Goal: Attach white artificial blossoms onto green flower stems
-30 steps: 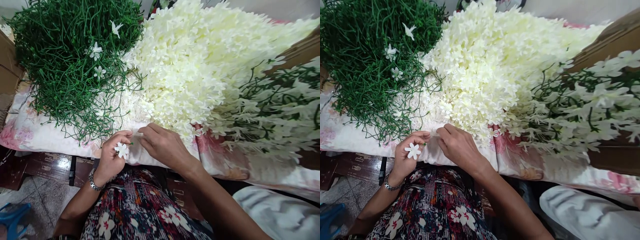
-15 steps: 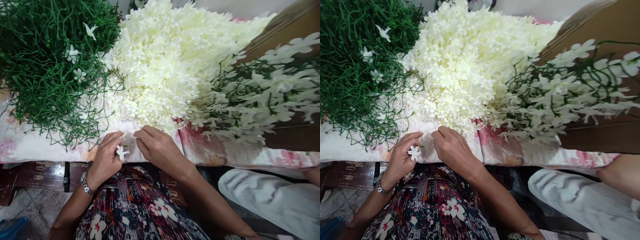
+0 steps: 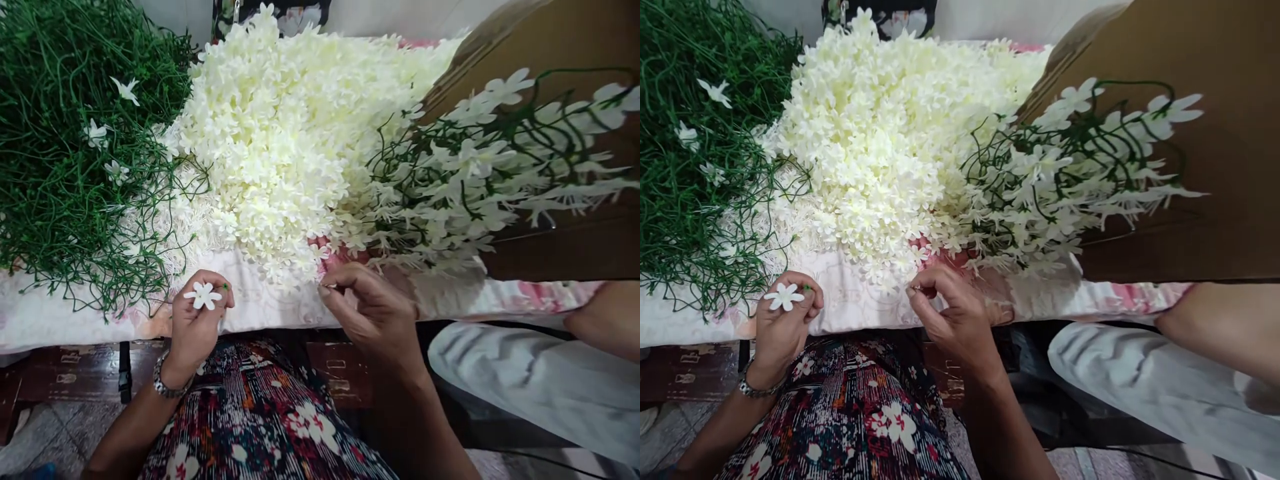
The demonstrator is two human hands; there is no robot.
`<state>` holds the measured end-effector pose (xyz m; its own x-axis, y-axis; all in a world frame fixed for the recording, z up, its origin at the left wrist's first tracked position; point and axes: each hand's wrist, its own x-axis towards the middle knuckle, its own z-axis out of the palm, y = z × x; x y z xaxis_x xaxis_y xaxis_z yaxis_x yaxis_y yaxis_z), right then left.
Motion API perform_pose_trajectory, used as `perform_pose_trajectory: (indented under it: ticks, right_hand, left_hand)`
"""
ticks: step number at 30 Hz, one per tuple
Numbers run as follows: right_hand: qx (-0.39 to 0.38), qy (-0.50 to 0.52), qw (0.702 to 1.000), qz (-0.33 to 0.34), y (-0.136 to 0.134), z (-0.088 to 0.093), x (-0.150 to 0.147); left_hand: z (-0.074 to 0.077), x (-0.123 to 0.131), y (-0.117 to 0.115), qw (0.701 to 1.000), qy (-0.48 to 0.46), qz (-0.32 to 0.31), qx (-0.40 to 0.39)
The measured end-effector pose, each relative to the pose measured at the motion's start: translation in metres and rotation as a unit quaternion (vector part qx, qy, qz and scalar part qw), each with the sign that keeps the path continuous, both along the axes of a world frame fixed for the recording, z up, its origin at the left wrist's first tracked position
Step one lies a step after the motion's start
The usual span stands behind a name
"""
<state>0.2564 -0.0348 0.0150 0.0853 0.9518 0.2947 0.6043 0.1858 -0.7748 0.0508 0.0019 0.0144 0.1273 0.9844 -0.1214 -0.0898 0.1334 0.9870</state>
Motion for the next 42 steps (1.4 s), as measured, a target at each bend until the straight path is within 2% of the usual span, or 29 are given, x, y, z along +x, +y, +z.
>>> perform_pose_trajectory:
  ticks: [4,9,11,15,21,25,28,34,37,42]
  right_hand:
    - [-0.036,-0.117,0.99,0.069,-0.005,-0.002,-0.005]
    - [-0.056,-0.198,0.978,0.027,-0.006,-0.014,-0.021]
    - [-0.041,-0.195,0.98,0.014,-0.006,-0.018,-0.024]
    - [-0.007,-0.174,0.984,0.03,-0.008,-0.018,-0.022]
    - [0.041,-0.152,0.984,0.087,-0.012,-0.002,-0.019]
    - [0.029,-0.05,0.986,0.158,-0.008,0.005,-0.027]
    - [0.003,0.051,0.983,0.175,-0.002,0.004,-0.036]
    - [0.02,0.229,0.968,0.104,0.006,0.007,-0.058]
    - [0.013,0.222,0.968,0.115,0.007,0.007,-0.07]
    - [0.058,0.1,0.988,0.107,0.013,-0.003,-0.083]
  left_hand:
    - [-0.004,0.011,-0.001,0.998,-0.02,-0.054,-0.034]
    - [-0.005,0.018,-0.003,0.995,-0.001,-0.084,-0.05]
    - [-0.004,0.019,-0.003,0.996,0.018,-0.085,-0.038]
    - [-0.002,0.02,-0.002,0.992,0.08,-0.096,0.01]
    - [0.0,0.024,0.0,0.978,0.118,-0.122,0.119]
    - [0.003,0.021,0.002,0.972,0.124,-0.152,0.126]
    - [0.005,0.014,0.0,0.981,0.123,-0.132,0.076]
    - [0.006,0.004,-0.005,0.992,0.128,0.001,-0.013]
    - [0.006,0.002,-0.005,0.992,0.114,0.031,-0.04]
    - [0.005,-0.002,-0.008,0.994,0.093,0.033,-0.037]
